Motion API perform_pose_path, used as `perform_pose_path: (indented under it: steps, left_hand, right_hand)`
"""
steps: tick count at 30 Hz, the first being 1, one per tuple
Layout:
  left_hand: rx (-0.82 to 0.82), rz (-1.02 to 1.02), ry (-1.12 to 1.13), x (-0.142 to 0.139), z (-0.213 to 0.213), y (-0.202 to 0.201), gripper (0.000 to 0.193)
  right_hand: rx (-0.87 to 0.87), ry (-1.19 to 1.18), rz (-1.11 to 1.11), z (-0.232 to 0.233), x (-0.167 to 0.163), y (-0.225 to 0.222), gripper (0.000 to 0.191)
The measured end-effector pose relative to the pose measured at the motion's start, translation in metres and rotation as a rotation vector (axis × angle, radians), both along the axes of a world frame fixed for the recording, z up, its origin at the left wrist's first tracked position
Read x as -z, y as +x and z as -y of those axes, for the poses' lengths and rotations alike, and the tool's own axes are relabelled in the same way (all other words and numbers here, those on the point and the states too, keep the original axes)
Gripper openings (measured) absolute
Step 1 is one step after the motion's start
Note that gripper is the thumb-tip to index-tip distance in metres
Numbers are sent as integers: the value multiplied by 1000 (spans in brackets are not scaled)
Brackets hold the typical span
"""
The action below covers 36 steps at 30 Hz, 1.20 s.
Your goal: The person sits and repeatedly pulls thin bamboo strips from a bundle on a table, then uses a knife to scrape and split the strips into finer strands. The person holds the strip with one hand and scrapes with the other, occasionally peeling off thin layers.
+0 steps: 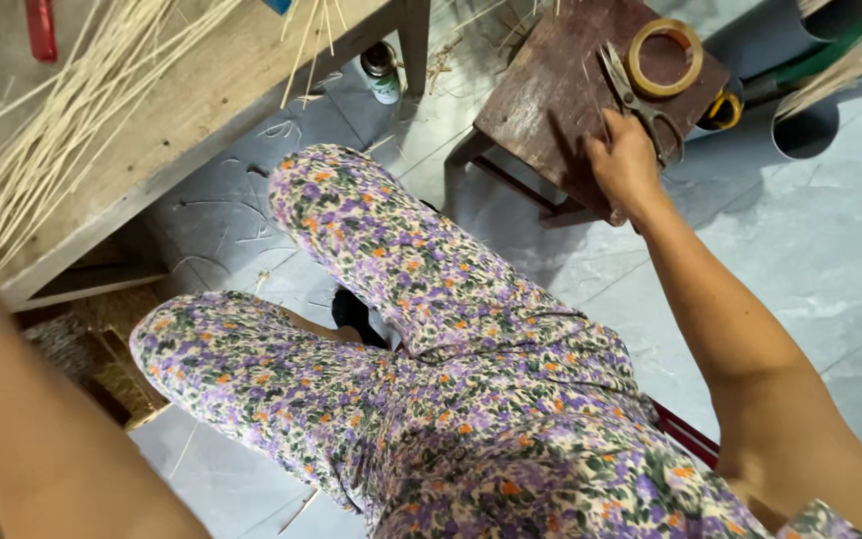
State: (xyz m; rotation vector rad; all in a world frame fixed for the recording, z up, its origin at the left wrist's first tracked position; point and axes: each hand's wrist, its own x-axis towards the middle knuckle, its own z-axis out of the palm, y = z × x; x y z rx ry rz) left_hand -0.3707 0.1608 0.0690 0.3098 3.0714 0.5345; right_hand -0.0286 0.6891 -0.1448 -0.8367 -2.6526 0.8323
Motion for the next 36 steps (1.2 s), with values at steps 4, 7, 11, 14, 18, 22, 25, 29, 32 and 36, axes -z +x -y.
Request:
perform_pose_path:
  steps: [4,7,11,14,18,22,25,29,32,36]
  left_hand:
    - [34,-132,42,58,9,-5,36]
    - [89,-183,237,103,7,22,46]
    - [109,-179,456,141,2,52,43]
    - [63,-147,495,155,17,57,38]
    - [118,-199,466,170,53,59,34]
    - [161,-193,433,177,70,57,35]
    - [123,-115,522,170,68,67,30]
    - [33,-53,544,147,60,79,27]
    - [-110,43,674,141,62,85,26]
    - [-212,138,790,155,81,87,28]
  right_hand:
    - [-64,149,-5,25,13,-9,56]
    - [-83,134,-25,44,11,-40,64]
    - [-90,248,-71,45,3,-69,64]
    - [-91,90,-95,27,10,-56,55]
    - [84,322,-156,-13,23,-2,56]
    - [19,366,-70,-36,45,65,60]
    - [-9,391,-42,-39,66,77,59]
    - [-34,415,-2,-55,67,67,66]
    - [-27,294,71,-68,58,61,69]
    - [-23,97,46,-73,45,63,65]
